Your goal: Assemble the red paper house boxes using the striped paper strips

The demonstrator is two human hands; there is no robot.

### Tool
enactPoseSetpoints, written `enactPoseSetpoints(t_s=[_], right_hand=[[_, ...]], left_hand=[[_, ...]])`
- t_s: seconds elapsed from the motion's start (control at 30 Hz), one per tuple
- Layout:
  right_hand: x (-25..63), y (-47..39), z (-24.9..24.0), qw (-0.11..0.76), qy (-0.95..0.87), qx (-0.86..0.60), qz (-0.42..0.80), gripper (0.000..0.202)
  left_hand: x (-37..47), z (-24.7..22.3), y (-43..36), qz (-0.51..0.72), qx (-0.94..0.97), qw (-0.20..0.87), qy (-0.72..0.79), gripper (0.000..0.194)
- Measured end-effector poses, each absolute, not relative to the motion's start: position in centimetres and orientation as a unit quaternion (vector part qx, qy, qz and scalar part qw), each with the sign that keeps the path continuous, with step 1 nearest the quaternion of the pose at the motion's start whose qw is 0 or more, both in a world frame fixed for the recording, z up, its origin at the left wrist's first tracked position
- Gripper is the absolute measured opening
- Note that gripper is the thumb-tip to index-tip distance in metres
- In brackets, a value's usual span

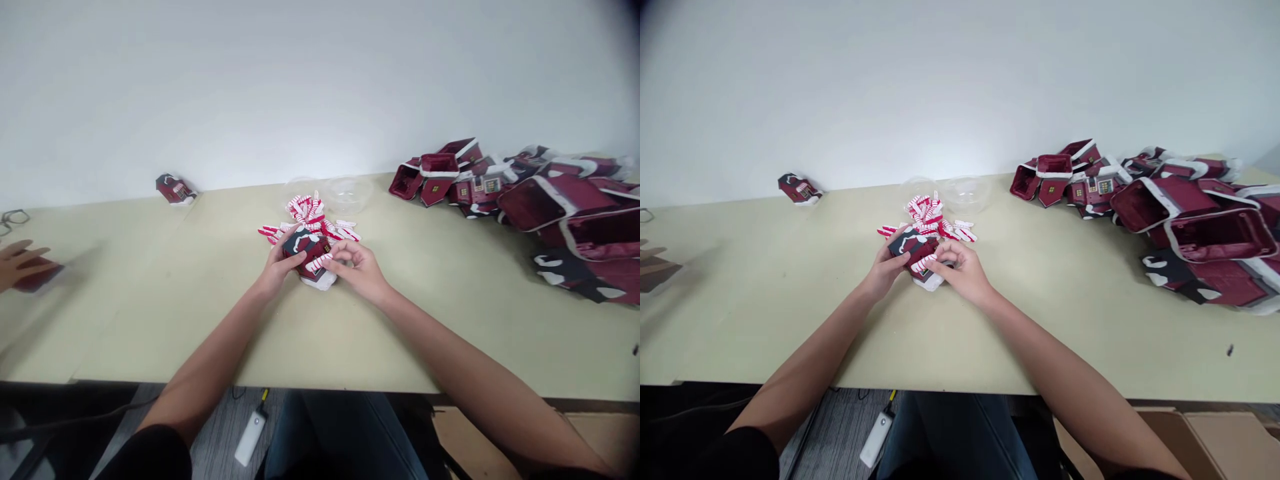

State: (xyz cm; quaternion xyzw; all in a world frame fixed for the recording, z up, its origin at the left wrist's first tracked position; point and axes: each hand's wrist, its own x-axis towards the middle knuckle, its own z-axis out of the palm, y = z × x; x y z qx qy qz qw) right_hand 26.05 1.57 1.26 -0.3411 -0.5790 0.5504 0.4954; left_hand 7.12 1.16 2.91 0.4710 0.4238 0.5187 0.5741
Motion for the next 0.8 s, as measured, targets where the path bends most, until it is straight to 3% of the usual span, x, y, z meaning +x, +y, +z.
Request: enactPoseSetpoints(t_s=[0.3,0.8], right_hand=[[26.3,2.1,0.5,0.519,-0.597,-0.398,0.464,0.035],[26.1,2.3,-0.6,0.512,-0.622,-0.433,0.403,0.030]], left_hand=[[6.9,2.4,1.3,0.506,0.500,0.572,0.408,0.083],[7.2,2.1,0.9,0.472,0.565,0.534,0.415,0.118]])
